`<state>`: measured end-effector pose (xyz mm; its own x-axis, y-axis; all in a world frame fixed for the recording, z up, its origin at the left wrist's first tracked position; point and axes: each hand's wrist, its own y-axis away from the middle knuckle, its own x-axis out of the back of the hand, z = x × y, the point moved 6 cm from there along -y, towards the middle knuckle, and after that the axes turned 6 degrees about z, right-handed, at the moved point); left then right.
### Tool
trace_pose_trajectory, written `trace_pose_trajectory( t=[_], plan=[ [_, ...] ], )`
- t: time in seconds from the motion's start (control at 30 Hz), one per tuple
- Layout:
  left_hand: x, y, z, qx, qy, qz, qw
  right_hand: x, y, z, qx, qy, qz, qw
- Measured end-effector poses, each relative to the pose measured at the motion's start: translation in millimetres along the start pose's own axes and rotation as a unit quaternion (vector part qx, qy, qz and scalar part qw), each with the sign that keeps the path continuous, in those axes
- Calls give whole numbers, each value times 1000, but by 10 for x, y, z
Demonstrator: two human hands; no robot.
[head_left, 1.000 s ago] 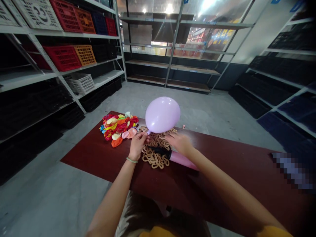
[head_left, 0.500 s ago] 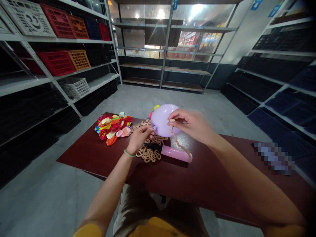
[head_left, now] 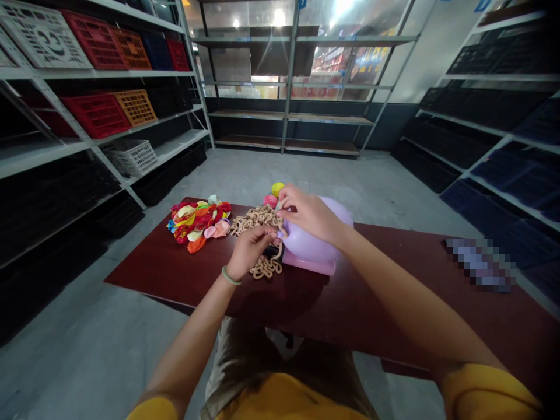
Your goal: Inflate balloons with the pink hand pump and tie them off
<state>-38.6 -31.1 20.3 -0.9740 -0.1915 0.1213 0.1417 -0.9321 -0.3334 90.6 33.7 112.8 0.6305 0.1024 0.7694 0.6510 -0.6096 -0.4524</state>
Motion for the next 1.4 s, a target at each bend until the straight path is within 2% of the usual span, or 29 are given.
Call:
trace_pose_trajectory(
  t=[0.1, 0.17, 0.33, 0.47, 0.53, 0.6, 0.63, 0.67, 0.7, 0.77, 0.8, 0.9, 0.93, 0.97, 1.07, 1.1, 1.27, 1.4],
  plan=[
    [-45, 4, -17, 1, -1, -3, 1000, -39, -10, -42, 28, 141, 5, 990],
    [-71, 5, -16, -2, -1, -7, 1000, -65, -12, -81, 44, 197, 6, 979],
    [-91, 9, -82, 24, 37, -4, 999, -70, -52, -97, 62, 215, 26, 974],
    [-73, 13, -135, 69, 60, 7, 996, 24, -52, -121, 78, 174, 41, 981],
    [-52, -2, -106, 81, 48, 5, 996, 145, 46, -179, 61, 128, 88, 986],
    [-17, -35, -49, 91, 38, 4, 995, 242, 249, -229, 12, 43, 147, 988],
    [4, -59, -18, 98, 36, 3, 994, 232, 381, -228, -24, -22, 160, 987],
    [24, -86, 14, 107, 37, 1, 994, 147, 522, -201, -72, -105, 144, 981],
    [45, -116, 44, 117, 41, -2, 992, -17, 667, -157, -129, -189, 97, 969],
    [79, -181, 101, 137, 58, -11, 989, -429, 944, -61, -225, -332, 13, 916],
    [94, -214, 128, 147, 69, -16, 987, -629, 1048, -5, -259, -399, -2, 880],
    [121, -302, 208, 176, 104, -27, 979, -1042, 1121, 150, -277, -446, 17, 851],
    [125, -325, 239, 182, 111, -31, 976, -1124, 1081, 183, -275, -469, 30, 839],
    [130, -345, 271, 186, 115, -33, 975, -1180, 1019, 201, -272, -510, 44, 815],
    [156, -381, 351, 196, 103, -28, 975, -1227, 763, 191, -258, -638, 73, 722],
    [167, -385, 364, 202, 100, -25, 974, -1222, 673, 179, -253, -664, 76, 700],
    [211, -386, 352, 224, 112, -31, 968, -1224, 359, 124, -238, -699, 78, 670],
    [253, -383, 331, 226, 101, -25, 969, -1253, 307, 68, -242, -678, 96, 688]
  ],
)
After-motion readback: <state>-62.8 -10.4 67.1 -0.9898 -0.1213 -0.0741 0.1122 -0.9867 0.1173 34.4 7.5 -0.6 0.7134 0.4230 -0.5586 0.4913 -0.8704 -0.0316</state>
